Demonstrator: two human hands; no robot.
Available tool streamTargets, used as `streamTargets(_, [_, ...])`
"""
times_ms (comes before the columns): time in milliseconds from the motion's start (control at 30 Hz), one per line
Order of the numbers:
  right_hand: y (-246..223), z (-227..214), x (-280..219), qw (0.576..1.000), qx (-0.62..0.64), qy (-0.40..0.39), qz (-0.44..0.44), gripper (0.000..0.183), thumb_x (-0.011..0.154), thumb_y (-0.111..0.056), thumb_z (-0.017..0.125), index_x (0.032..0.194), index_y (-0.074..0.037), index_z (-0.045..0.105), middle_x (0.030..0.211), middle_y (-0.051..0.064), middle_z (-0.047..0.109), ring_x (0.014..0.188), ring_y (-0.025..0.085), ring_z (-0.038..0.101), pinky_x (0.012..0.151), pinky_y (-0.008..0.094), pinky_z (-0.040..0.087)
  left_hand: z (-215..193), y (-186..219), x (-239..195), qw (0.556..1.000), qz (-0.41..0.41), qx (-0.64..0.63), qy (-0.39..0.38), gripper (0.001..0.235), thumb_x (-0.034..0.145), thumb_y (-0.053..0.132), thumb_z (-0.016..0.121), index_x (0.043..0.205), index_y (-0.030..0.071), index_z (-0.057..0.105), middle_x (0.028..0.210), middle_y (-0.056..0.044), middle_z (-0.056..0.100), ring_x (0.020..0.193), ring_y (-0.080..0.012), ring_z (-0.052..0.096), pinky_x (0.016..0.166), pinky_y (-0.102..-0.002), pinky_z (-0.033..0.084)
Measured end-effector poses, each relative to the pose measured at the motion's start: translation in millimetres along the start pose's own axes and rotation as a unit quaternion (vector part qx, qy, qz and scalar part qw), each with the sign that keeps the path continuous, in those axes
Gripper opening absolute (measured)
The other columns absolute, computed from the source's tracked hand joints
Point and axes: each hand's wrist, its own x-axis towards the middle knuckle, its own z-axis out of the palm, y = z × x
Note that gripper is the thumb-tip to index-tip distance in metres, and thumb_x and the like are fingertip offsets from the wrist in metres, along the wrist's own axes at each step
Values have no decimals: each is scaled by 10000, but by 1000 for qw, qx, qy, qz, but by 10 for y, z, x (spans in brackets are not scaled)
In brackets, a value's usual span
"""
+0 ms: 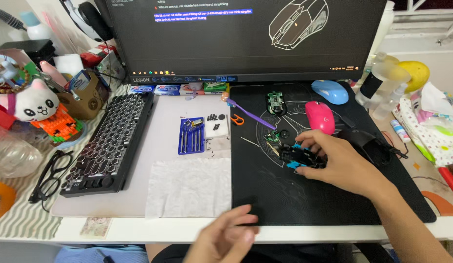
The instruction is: The person disassembles a computer mouse by removing the internal circuit board and scroll wheel assembly using a small screwdriver, then prepares to reassemble the components into the mouse chassis.
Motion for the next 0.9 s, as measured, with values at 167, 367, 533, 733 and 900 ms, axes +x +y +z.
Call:
streamTargets(167, [-396,309,-176,987,130,79,-47,602,701,-308,910,1250,-223,678,1049,-17,789,879,75,710,826,217,577,514,-200,349,993,31,-102,45,663,916,353,585,1554,218,463,1487,-123,662,1315,-249,720,1018,-370,619])
streamTargets(367, [-579,147,-153,980,150,86,-98,297,847,-299,774,1123,-192,749,990,-17,816,804,69,771,790,221,613,692,543,508,950,-72,-281,114,500,985,314,509,1330,-35,606,1234,-296,744,919,-425,695,830,-540,598])
streamTargets(533, [651,84,678,971,-98,210,-58,326,877,-400,747,1152,-224,732,1151,110,688,1081,346,619,1006,448,438,515,699,527,959,-120,-232,111,521,1021,273,506,1317,-139,628,1249,-266,757,914,-435,719,816,-509,602])
streamTargets(733, [1060,79,982,979,-99,179,5,484,867,-301,748,1327,-193,643,1395,115,485,1282,360,483,1117,472,386,351,608,577,964,-134,-215,76,405,1020,260,560,1209,-95,609,1031,-351,702,819,-417,674,773,-512,597])
streamTargets(900, [854,111,849,966,-86,232,-72,510,879,-372,763,1309,-125,646,1323,116,587,1218,350,531,1070,462,421,192,537,622,966,-137,-210,61,312,1009,157,572,1300,48,608,1182,-347,753,953,-465,740,677,-436,516])
